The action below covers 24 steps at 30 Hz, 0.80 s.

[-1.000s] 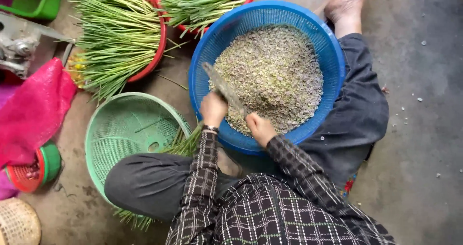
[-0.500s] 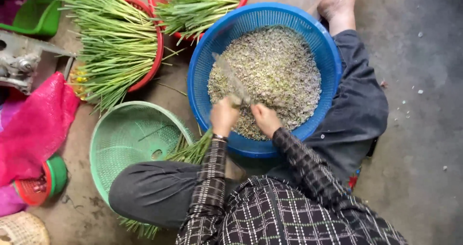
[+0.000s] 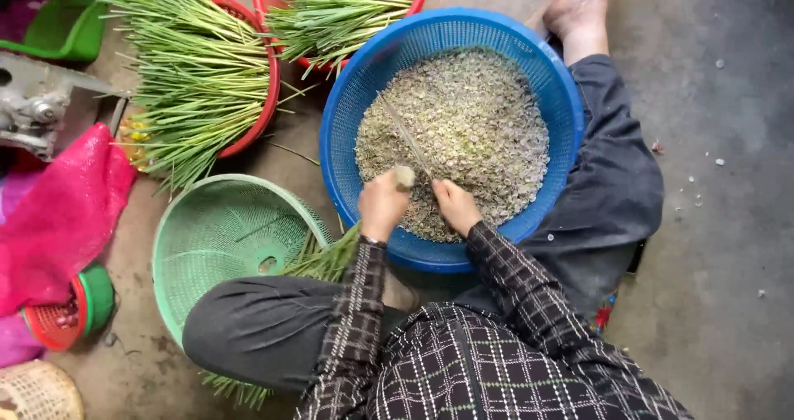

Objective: Chopping lemongrass stalks into small pieces using a knife and collecting them in a basket.

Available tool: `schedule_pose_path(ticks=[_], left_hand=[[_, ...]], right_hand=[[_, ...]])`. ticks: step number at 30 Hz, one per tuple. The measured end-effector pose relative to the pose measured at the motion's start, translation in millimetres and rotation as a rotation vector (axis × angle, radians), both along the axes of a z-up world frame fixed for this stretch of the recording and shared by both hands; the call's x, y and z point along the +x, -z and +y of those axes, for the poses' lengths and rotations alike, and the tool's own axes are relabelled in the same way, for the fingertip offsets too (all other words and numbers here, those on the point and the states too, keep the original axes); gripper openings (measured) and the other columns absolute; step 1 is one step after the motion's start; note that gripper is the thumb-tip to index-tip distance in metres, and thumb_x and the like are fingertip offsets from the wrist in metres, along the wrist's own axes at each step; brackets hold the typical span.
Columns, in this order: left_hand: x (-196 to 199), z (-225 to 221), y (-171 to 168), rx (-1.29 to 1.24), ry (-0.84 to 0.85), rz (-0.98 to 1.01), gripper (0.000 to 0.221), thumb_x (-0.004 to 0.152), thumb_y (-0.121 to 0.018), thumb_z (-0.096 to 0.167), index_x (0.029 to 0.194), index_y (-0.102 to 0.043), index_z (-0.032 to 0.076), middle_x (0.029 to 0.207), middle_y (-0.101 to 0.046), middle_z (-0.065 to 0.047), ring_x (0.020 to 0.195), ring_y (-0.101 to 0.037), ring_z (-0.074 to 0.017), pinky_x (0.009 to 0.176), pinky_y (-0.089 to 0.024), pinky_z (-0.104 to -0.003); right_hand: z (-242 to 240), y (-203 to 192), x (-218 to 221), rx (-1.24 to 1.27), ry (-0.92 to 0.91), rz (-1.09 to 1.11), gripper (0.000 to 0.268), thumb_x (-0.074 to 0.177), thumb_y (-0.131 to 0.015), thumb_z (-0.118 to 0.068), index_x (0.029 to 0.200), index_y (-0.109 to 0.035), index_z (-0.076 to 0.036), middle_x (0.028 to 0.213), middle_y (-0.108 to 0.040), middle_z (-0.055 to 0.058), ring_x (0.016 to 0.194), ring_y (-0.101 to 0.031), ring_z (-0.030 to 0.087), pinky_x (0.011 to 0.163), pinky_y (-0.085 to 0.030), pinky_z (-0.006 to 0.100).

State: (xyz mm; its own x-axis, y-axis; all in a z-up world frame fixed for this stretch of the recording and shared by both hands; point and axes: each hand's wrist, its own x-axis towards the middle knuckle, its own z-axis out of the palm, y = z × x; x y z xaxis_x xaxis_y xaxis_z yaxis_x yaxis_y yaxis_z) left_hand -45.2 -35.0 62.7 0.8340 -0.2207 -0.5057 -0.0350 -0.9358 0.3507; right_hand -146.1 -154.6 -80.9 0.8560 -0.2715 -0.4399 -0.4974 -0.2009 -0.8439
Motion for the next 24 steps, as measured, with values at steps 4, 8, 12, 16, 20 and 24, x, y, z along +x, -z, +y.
schedule_pose_path(ticks=[4,8,12,16,20,24], left_hand=[[19.7,10.4,-6.4,-0.146,-0.017,0.066,0.037,0.085,-0.063,0.015,0.119,-0.073,0.002,0.109,-0.074,-0.026,0.113,-0.067,-0.0473,0.099,-0.052,-0.06],[-9.3,3.1,4.5,-0.155,0.286,0.276,0.04,0.082,-0.054,0.017,0.112,-0.073,-0.002,0.105,-0.073,-0.032,0.112,-0.065,-0.0532,0.098,-0.051,-0.061],[-15.7,13.9,32.8,-0.256,0.345,0.345,0.041,0.078,-0.063,0.022,0.109,-0.07,-0.005,0.104,-0.071,-0.036,0.11,-0.062,-0.0588,0.093,-0.05,-0.065],[-18.3,14.8,56.3,-0.171,0.321,0.242,0.039,0.075,-0.068,0.028,0.1,-0.065,-0.002,0.097,-0.072,-0.03,0.104,-0.068,-0.0509,0.088,-0.054,-0.058],[-53.7,13.9,72.5,0.108,0.325,-0.464,0.028,0.074,-0.075,0.026,0.096,-0.059,0.019,0.095,-0.067,-0.005,0.098,-0.069,-0.0302,0.081,-0.053,-0.046],[-69.2,22.8,89.6,0.122,0.316,-0.529,0.035,0.074,-0.08,0.025,0.099,-0.057,0.02,0.092,-0.068,0.0,0.094,-0.07,-0.025,0.079,-0.053,-0.041]], right_hand=[[3.6,-32.4,-13.3,0.038,0.039,-0.036,0.049,0.1,-0.052,-0.062,0.107,-0.066,-0.016,0.094,-0.072,0.021,0.102,-0.069,0.043,0.087,-0.053,0.054],[5.7,-50.7,-1.4,0.107,0.153,-0.201,0.069,0.076,-0.085,-0.063,0.12,-0.059,-0.018,0.102,-0.071,0.018,0.105,-0.07,0.038,0.091,-0.054,0.047],[8.7,-53.9,-3.9,0.166,0.274,-0.345,0.057,0.076,-0.095,-0.04,0.112,-0.06,-0.013,0.093,-0.074,0.008,0.098,-0.071,0.022,0.095,-0.053,0.036],[11.0,-50.4,-5.4,0.146,0.338,-0.324,0.051,0.076,-0.094,-0.042,0.107,-0.064,-0.015,0.088,-0.076,0.007,0.088,-0.072,0.017,0.08,-0.058,0.031],[19.9,-50.1,1.7,0.115,0.401,-0.186,0.053,0.077,-0.089,-0.051,0.111,-0.064,-0.019,0.088,-0.074,0.01,0.085,-0.071,0.024,0.078,-0.057,0.038],[22.6,-58.6,-2.7,0.123,0.375,-0.095,0.054,0.077,-0.085,-0.057,0.112,-0.063,-0.022,0.09,-0.074,0.005,0.085,-0.07,0.024,0.08,-0.055,0.039]])
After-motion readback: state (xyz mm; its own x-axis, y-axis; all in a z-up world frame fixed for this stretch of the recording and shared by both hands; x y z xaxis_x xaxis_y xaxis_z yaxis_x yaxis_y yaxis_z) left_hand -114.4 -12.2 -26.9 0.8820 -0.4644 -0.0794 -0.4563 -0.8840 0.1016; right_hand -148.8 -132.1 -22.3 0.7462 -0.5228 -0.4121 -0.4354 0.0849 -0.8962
